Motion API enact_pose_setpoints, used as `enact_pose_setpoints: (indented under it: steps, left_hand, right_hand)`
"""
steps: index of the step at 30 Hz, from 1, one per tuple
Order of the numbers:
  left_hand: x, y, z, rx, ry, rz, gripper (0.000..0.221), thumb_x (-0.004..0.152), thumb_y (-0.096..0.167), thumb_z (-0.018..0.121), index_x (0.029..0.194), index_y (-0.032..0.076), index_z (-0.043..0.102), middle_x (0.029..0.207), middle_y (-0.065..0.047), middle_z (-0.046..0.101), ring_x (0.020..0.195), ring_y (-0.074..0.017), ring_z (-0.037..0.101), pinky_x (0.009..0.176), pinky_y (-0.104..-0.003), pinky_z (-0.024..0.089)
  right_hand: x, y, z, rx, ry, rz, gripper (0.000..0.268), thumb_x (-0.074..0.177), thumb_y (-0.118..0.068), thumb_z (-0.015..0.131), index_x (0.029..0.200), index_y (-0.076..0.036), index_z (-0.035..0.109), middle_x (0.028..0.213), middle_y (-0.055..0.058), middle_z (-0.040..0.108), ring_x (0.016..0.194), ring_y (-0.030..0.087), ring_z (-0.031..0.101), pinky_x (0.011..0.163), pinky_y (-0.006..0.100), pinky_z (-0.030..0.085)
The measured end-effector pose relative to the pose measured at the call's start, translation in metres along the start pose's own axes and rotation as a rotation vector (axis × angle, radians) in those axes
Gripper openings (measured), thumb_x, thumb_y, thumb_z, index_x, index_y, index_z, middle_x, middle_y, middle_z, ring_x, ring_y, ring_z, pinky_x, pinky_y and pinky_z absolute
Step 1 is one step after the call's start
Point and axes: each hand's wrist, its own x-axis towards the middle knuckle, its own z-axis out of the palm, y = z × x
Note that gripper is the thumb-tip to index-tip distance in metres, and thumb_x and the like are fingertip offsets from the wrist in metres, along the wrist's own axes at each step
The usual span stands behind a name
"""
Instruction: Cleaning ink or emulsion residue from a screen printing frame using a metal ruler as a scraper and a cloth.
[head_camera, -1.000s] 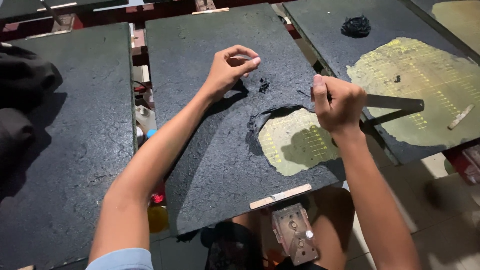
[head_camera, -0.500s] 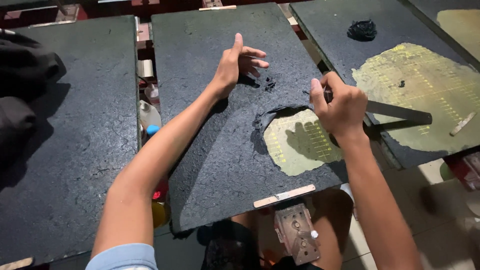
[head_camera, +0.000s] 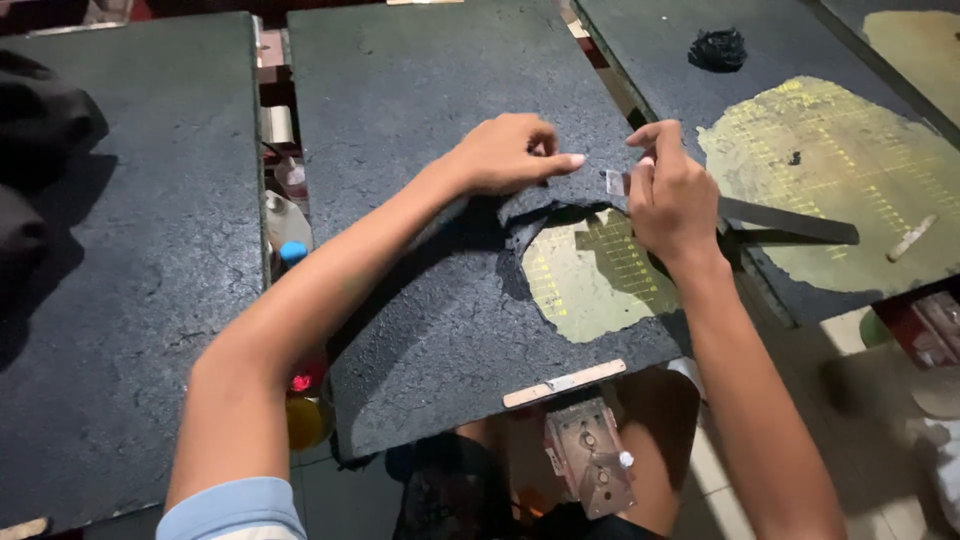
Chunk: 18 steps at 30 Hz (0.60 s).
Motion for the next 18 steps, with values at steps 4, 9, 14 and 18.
enact_pose_setpoints:
  steps: [4, 9, 14, 18]
  left_hand:
    - [0.0, 0.034, 0.009, 0.364, -0.087, 0.088, 0.071, 0.085, 0.081, 0.049, 0.09, 0.016, 0.076, 0.085, -0.011, 0.077, 0.093, -0.0361, 0.074, 0.09, -0.048, 0.046]
    - [0.0, 0.029, 0.048, 0.87, -0.419, -0.178, 0.069, 0.08, 0.08, 0.059, 0.104, 0.018, 0.075, 0.09, -0.007, 0.073, 0.082, -0.0339, 0.072, 0.052, -0.053, 0.051]
    - [0.014, 0.004, 0.023, 0.608, -0.474, -0.097, 0.047, 0.087, 0.056, 0.064, 0.081, 0.011, 0.074, 0.067, -0.006, 0.069, 0.061, -0.0283, 0.073, 0.051, -0.046, 0.058]
    - [0.004, 0.008, 0.0, -0.012, -0.586, -0.218, 0.047, 0.087, 0.04, 0.076, 0.089, -0.006, 0.071, 0.08, -0.025, 0.066, 0.069, -0.0368, 0.074, 0.052, -0.043, 0.066]
  right_hand:
    - [0.001, 0.0, 0.0, 0.069, -0.007, 0.033, 0.021, 0.104, -0.008, 0.041, 0.119, -0.018, 0.051, 0.079, 0.009, 0.069, 0.072, 0.044, 0.067, 0.072, 0.06, 0.053]
    - [0.0, -0.005, -0.007, 0.125, -0.005, 0.046, 0.029, 0.112, -0.042, 0.038, 0.116, -0.019, 0.056, 0.076, 0.013, 0.066, 0.073, 0.044, 0.065, 0.075, 0.059, 0.051]
    - [0.001, -0.006, -0.006, 0.101, 0.018, -0.002, 0.035, 0.113, -0.044, 0.038, 0.113, -0.015, 0.056, 0.078, 0.015, 0.066, 0.074, 0.044, 0.067, 0.071, 0.059, 0.052]
    - [0.003, -0.007, -0.009, 0.122, 0.025, 0.008, 0.035, 0.113, -0.044, 0.041, 0.113, -0.013, 0.056, 0.081, 0.015, 0.064, 0.077, 0.043, 0.066, 0.072, 0.058, 0.051]
